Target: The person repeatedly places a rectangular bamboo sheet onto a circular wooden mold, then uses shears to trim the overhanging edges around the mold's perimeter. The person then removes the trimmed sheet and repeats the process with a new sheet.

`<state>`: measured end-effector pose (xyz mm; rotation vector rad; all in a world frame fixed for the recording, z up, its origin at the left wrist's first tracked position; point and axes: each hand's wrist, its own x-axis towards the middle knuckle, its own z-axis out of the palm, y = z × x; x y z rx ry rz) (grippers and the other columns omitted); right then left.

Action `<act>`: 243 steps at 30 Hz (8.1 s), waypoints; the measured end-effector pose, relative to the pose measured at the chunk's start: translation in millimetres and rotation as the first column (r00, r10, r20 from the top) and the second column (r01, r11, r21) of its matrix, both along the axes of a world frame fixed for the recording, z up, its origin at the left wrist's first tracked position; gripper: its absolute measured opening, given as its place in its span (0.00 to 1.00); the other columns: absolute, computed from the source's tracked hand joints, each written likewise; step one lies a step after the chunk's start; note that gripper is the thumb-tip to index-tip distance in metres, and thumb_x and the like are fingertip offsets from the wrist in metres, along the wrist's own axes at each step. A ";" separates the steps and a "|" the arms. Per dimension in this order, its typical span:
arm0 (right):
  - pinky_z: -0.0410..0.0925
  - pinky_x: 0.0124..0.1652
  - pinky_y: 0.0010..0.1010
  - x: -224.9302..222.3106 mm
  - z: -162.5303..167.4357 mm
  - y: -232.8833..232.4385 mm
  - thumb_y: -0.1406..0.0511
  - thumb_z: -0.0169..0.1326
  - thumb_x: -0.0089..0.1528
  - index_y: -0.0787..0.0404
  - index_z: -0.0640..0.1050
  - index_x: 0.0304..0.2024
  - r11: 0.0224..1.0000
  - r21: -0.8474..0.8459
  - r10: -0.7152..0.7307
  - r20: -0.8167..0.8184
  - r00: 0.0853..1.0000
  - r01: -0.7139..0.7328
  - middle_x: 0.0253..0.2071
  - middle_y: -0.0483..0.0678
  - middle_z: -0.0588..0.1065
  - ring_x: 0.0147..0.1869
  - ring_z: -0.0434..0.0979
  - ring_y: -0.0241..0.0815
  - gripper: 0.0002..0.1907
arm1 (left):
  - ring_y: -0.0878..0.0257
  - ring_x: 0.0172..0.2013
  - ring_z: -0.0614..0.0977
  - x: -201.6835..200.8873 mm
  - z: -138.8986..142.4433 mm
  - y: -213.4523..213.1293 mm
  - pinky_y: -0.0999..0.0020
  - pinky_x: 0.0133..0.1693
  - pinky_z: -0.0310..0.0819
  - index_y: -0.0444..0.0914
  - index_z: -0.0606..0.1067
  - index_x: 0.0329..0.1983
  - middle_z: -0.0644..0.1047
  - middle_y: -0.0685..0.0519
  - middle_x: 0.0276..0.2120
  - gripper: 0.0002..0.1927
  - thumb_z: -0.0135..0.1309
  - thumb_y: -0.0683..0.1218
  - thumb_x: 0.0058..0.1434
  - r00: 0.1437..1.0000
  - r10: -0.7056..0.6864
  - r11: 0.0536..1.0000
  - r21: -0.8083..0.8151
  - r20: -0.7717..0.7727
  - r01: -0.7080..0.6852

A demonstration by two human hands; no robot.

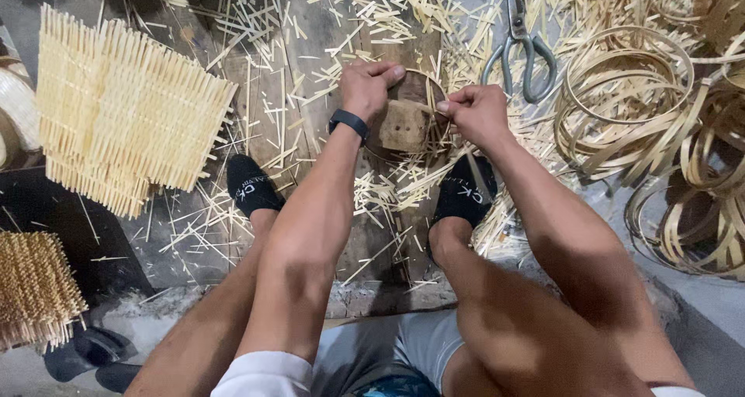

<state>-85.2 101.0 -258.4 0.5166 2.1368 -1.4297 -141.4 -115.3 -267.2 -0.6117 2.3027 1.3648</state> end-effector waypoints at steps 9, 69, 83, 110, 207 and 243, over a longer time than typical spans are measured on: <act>0.70 0.41 0.28 16.2 10.4 28.5 0.61 0.54 0.74 0.64 0.77 0.48 0.942 0.015 -0.319 -0.272 0.908 0.336 0.39 0.49 0.77 0.38 0.74 0.35 0.12 | 0.57 0.38 0.87 70.5 -2.4 -41.0 0.63 0.44 0.79 0.40 0.85 0.45 0.85 0.46 0.38 0.16 0.64 0.56 0.62 0.991 0.137 0.965 -0.223 -0.007 -0.135; 0.67 0.65 0.41 87.4 15.8 29.6 0.64 0.51 0.61 0.71 0.67 0.66 0.452 -0.812 -0.248 0.284 0.926 0.370 0.62 0.58 0.73 0.64 0.74 0.51 0.31 | 0.36 0.67 0.59 109.9 12.3 -15.6 0.39 0.64 0.52 0.27 0.70 0.63 0.61 0.30 0.67 0.40 0.58 0.62 0.59 0.718 -0.548 0.746 -0.639 -0.430 0.188; 0.66 0.63 0.42 71.5 15.3 13.5 0.66 0.50 0.61 0.71 0.72 0.61 0.534 -0.782 -0.180 0.266 0.947 0.322 0.60 0.58 0.74 0.62 0.75 0.51 0.26 | 0.56 0.58 0.79 -11.7 47.2 -167.6 0.62 0.62 0.79 0.36 0.71 0.63 0.78 0.45 0.54 0.25 0.50 0.31 0.62 0.321 -0.882 0.412 -0.895 -0.344 0.172; 0.62 0.64 0.49 54.4 29.8 -5.7 0.64 0.47 0.63 0.72 0.69 0.64 0.510 -0.776 -0.207 0.308 0.929 0.371 0.61 0.60 0.72 0.63 0.72 0.56 0.28 | 0.44 0.59 0.74 -110.4 97.1 -217.8 0.45 0.61 0.65 0.33 0.71 0.62 0.75 0.40 0.56 0.26 0.57 0.38 0.59 0.486 -0.597 0.526 -0.769 -0.638 -0.364; 0.72 0.44 0.27 34.7 24.7 -18.9 0.62 0.71 0.56 0.67 0.76 0.53 0.994 -0.055 -0.106 -0.332 0.937 0.093 0.42 0.47 0.78 0.44 0.76 0.33 0.27 | 0.63 0.39 0.85 92.8 20.1 -148.2 0.68 0.41 0.83 0.31 0.74 0.58 0.83 0.48 0.46 0.29 0.67 0.39 0.52 0.966 0.193 0.878 0.410 0.172 -0.248; 0.71 0.35 0.32 25.9 322.8 -28.4 0.66 0.64 0.65 0.62 0.79 0.43 0.698 0.596 0.682 -0.722 0.115 -0.397 0.38 0.47 0.73 0.38 0.77 0.43 0.08 | 0.70 0.19 0.68 105.4 285.5 -19.9 0.73 0.18 0.55 0.36 0.84 0.35 0.72 0.57 0.20 0.42 0.37 0.76 0.61 0.981 -0.060 0.540 0.833 0.184 -0.123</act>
